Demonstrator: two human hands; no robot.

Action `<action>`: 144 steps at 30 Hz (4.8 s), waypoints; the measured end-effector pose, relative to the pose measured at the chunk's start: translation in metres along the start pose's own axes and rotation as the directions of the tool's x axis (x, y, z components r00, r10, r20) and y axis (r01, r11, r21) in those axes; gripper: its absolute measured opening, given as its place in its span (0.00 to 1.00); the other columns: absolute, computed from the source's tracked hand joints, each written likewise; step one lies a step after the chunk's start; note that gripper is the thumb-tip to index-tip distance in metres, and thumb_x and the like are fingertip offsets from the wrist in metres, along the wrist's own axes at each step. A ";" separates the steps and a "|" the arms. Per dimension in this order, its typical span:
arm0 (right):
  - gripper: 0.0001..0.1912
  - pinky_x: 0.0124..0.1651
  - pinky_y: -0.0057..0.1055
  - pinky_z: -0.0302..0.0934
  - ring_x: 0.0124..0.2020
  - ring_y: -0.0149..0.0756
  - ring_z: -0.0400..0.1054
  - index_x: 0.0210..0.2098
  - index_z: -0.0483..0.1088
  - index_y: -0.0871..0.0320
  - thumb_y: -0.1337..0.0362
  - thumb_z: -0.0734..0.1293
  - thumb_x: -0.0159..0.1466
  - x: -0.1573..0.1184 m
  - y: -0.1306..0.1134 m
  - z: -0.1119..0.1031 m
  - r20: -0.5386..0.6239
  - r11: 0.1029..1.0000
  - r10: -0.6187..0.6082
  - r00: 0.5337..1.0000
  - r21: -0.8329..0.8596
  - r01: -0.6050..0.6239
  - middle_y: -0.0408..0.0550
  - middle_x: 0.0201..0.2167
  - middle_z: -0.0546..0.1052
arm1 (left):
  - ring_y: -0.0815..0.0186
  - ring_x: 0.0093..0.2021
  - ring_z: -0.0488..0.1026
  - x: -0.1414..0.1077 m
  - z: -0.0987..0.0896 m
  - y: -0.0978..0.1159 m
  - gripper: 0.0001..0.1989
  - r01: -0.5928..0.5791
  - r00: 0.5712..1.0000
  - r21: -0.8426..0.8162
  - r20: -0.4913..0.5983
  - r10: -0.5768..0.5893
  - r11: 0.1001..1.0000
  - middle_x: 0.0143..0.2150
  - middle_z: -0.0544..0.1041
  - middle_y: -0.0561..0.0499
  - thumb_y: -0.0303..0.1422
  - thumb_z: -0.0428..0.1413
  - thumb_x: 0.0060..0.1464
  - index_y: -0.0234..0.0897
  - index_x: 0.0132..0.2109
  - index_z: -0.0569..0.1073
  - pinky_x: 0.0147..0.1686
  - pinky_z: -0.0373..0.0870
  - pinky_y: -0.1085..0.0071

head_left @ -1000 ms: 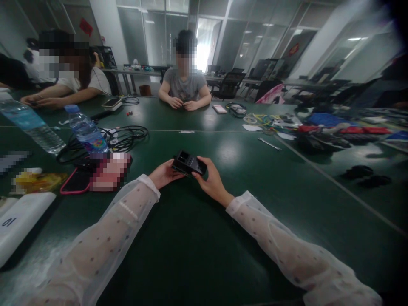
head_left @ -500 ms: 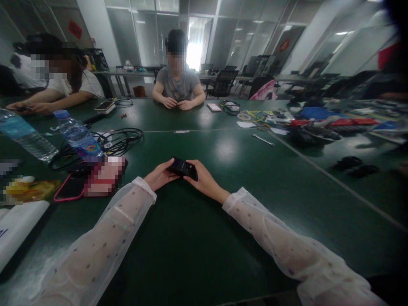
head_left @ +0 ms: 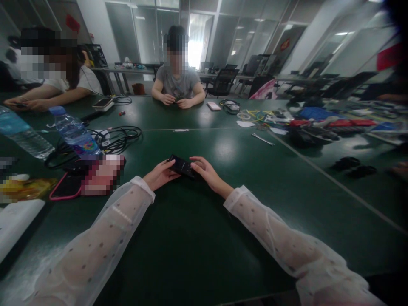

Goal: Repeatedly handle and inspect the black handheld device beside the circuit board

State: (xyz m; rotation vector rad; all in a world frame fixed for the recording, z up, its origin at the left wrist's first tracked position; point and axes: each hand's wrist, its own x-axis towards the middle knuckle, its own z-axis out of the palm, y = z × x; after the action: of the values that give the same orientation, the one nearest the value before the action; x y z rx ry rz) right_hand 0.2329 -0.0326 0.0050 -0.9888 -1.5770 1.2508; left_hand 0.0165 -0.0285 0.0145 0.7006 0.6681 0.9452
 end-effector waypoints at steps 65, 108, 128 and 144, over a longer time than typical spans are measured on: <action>0.26 0.51 0.45 0.62 0.46 0.48 0.69 0.52 0.66 0.64 0.53 0.66 0.59 0.018 0.047 -0.142 -0.610 0.682 -0.427 0.667 -0.702 -0.206 0.62 0.47 0.74 | 0.54 0.45 0.77 0.009 -0.006 0.000 0.20 0.152 0.987 0.038 -0.050 -0.150 0.988 0.45 0.76 0.35 0.38 0.50 0.64 0.29 0.57 0.66 0.53 0.68 0.58; 0.28 0.55 0.49 0.62 0.53 0.47 0.64 0.58 0.55 0.51 0.61 0.66 0.61 -0.022 -0.012 0.017 -0.017 0.683 -0.509 0.860 -0.616 0.392 0.54 0.51 0.66 | 0.58 0.38 0.77 0.013 -0.016 -0.001 0.19 0.176 0.984 -0.068 0.031 -0.174 0.982 0.35 0.77 0.42 0.41 0.44 0.66 0.32 0.44 0.72 0.50 0.67 0.57; 0.30 0.56 0.46 0.60 0.52 0.44 0.66 0.56 0.57 0.55 0.51 0.68 0.60 -0.007 0.001 0.010 0.028 0.955 -0.127 0.992 -0.268 0.130 0.54 0.51 0.69 | 0.59 0.43 0.77 0.014 -0.018 -0.008 0.13 0.007 1.000 -0.013 -0.002 -0.007 1.000 0.41 0.79 0.39 0.33 0.59 0.57 0.30 0.47 0.73 0.48 0.72 0.61; 0.27 0.48 0.35 0.64 0.42 0.35 0.71 0.51 0.62 0.52 0.59 0.73 0.55 0.001 -0.001 -0.007 -0.049 0.919 0.197 0.979 0.358 -0.167 0.45 0.42 0.74 | 0.55 0.45 0.78 0.004 -0.005 -0.002 0.26 0.019 0.999 0.071 0.044 -0.022 0.997 0.45 0.79 0.39 0.31 0.59 0.57 0.37 0.61 0.63 0.53 0.68 0.56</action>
State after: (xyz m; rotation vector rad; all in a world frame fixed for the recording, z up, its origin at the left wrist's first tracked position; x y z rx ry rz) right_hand 0.2388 -0.0303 0.0071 -0.9553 -1.1605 1.5360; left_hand 0.0156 -0.0245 0.0087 0.7741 0.6710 0.8879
